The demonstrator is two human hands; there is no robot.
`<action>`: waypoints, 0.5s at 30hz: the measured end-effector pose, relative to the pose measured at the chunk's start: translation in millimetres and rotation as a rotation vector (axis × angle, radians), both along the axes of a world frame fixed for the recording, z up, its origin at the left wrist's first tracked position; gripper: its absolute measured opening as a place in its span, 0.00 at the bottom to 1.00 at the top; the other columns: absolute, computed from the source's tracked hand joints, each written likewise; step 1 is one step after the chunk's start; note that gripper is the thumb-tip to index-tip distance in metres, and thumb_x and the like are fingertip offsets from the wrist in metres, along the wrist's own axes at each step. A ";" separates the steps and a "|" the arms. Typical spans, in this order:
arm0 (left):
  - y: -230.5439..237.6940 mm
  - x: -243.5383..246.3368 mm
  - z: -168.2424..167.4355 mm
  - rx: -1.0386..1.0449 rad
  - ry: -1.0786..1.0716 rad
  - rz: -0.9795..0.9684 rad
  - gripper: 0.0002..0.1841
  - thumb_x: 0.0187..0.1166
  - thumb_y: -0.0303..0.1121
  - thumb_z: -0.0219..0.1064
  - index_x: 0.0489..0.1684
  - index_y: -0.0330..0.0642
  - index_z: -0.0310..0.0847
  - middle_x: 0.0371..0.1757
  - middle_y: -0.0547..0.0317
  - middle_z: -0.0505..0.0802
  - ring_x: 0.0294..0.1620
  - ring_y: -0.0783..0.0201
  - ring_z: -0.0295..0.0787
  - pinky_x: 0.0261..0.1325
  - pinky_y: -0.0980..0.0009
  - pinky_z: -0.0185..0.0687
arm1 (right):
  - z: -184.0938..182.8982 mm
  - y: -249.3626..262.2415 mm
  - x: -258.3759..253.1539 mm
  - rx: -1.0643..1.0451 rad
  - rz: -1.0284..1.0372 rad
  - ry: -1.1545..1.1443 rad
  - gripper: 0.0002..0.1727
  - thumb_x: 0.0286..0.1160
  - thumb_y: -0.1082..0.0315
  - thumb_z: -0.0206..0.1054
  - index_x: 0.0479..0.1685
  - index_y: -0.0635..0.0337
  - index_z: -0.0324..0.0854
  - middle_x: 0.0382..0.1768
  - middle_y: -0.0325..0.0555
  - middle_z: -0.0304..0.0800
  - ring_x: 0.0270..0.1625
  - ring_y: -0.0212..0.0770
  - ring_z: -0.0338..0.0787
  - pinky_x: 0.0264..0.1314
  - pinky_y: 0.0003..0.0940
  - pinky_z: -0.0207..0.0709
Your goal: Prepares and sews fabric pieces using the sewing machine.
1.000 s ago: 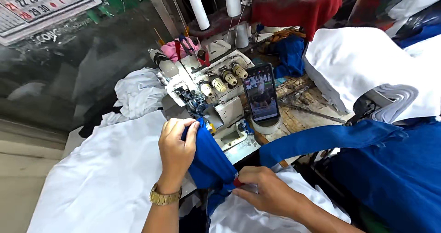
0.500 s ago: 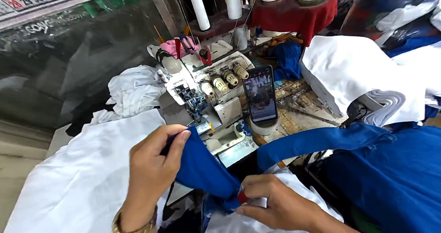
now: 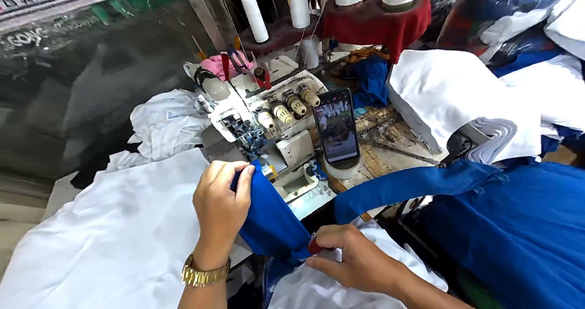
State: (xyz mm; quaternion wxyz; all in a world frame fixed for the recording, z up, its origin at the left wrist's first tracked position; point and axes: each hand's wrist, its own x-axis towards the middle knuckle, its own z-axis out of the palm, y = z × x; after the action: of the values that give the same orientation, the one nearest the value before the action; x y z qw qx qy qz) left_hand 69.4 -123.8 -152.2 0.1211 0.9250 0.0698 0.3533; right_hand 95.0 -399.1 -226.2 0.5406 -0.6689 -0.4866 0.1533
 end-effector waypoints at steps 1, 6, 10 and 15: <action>-0.7 -0.1 -0.5 0.001 -0.002 0.004 0.15 0.86 0.45 0.62 0.50 0.46 0.91 0.46 0.56 0.90 0.50 0.58 0.87 0.51 0.56 0.81 | 0.9 0.2 -0.8 0.000 -0.001 -0.002 0.15 0.83 0.56 0.69 0.37 0.59 0.88 0.38 0.43 0.89 0.46 0.35 0.89 0.51 0.33 0.85; -2.4 1.1 -0.4 0.007 -0.008 0.018 0.14 0.86 0.44 0.62 0.49 0.47 0.91 0.44 0.58 0.89 0.47 0.61 0.85 0.49 0.59 0.79 | 1.3 -0.4 -3.0 0.018 0.003 0.036 0.15 0.82 0.56 0.69 0.37 0.60 0.89 0.38 0.43 0.89 0.46 0.34 0.88 0.50 0.32 0.84; -4.6 0.0 2.0 -0.004 0.009 0.021 0.14 0.86 0.43 0.63 0.49 0.46 0.91 0.45 0.58 0.89 0.48 0.61 0.85 0.51 0.59 0.79 | 0.7 -1.5 -4.8 0.021 -0.008 0.031 0.16 0.82 0.55 0.69 0.37 0.60 0.89 0.39 0.44 0.89 0.48 0.35 0.88 0.52 0.33 0.83; -7.1 -0.2 4.4 -0.029 0.030 0.039 0.13 0.86 0.43 0.63 0.48 0.47 0.92 0.44 0.59 0.89 0.47 0.61 0.85 0.50 0.59 0.79 | 2.4 -3.0 -4.9 0.040 -0.005 0.041 0.16 0.82 0.56 0.70 0.37 0.60 0.89 0.38 0.44 0.89 0.47 0.34 0.88 0.50 0.31 0.83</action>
State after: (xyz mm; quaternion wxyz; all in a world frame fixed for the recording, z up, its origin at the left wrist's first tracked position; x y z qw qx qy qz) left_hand 69.2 -130.9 -147.8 0.1266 0.9268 0.0949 0.3406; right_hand 90.1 -402.1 -223.8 0.5643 -0.6558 -0.4766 0.1559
